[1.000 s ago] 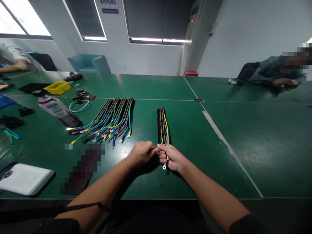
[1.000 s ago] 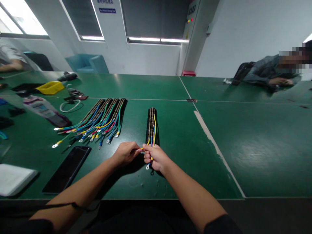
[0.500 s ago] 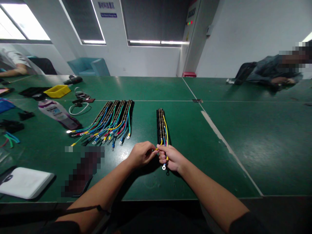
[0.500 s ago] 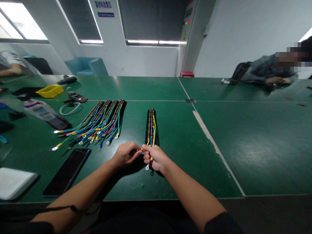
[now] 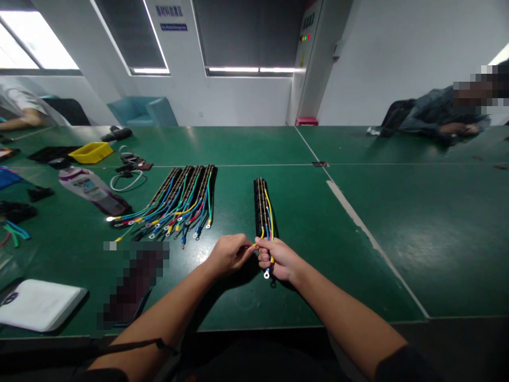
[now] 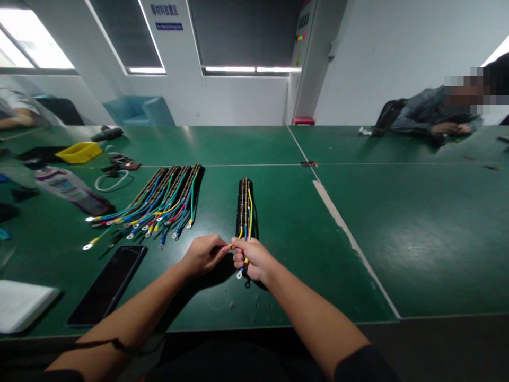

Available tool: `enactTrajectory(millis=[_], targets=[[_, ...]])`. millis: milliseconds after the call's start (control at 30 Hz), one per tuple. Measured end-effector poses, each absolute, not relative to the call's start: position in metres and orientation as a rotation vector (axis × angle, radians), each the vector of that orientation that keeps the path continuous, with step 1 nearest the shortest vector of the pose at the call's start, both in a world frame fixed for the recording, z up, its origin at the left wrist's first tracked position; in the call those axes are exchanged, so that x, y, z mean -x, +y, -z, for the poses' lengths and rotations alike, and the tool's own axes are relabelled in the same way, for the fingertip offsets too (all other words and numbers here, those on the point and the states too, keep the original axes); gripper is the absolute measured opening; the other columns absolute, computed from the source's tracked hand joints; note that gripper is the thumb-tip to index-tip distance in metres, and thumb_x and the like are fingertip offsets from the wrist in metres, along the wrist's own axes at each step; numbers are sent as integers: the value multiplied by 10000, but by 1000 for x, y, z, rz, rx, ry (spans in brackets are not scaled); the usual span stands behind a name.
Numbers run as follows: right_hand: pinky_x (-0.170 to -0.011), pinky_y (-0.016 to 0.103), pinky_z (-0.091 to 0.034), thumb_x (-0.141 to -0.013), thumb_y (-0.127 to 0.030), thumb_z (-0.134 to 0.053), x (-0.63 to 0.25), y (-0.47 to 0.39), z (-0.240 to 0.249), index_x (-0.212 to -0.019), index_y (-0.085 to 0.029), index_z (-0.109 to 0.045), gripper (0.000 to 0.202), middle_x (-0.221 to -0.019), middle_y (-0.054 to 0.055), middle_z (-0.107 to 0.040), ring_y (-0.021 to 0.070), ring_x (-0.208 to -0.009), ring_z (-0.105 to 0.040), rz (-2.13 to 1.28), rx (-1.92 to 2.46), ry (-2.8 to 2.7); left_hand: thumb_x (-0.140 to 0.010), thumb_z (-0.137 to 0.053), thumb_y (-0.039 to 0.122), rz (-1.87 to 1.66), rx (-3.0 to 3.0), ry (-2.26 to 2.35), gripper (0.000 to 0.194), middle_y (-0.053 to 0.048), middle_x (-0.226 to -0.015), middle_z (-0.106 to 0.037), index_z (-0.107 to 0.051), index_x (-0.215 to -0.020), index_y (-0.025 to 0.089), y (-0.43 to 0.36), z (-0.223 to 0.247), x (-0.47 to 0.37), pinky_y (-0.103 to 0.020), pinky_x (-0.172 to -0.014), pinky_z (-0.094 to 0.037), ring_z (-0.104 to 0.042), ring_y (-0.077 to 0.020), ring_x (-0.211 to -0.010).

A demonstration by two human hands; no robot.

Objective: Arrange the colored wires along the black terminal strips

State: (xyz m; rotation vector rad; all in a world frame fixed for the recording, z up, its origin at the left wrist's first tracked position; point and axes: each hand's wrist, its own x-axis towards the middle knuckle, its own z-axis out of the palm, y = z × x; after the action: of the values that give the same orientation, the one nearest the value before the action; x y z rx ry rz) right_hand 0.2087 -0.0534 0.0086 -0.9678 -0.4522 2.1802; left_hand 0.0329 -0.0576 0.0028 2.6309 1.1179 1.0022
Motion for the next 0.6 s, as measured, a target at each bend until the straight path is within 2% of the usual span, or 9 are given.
enactTrajectory(millis=[400,600], targets=[[-359,129,-230,-771,-194,-697,-210,-55,-10,-690,-131,-471,249,-460,-76,-407,12,-367,-343,-2210,948,-458,-864,-552,308,-981,-2583,1056,173,14,-596,-552,-572,-795,151,-60,-10,-34,-215,-518,-335,-472,-87,-508],[-354,129,-231,-797,-179,-665,-210,-56,-11,-715,-142,-470,215,-461,-75,-412,19,-366,-343,-2173,965,-460,-896,-518,310,-1017,-2608,1127,205,6,-588,-564,-573,-783,148,-58,-7,-36,-212,-505,-345,-483,-89,-491]])
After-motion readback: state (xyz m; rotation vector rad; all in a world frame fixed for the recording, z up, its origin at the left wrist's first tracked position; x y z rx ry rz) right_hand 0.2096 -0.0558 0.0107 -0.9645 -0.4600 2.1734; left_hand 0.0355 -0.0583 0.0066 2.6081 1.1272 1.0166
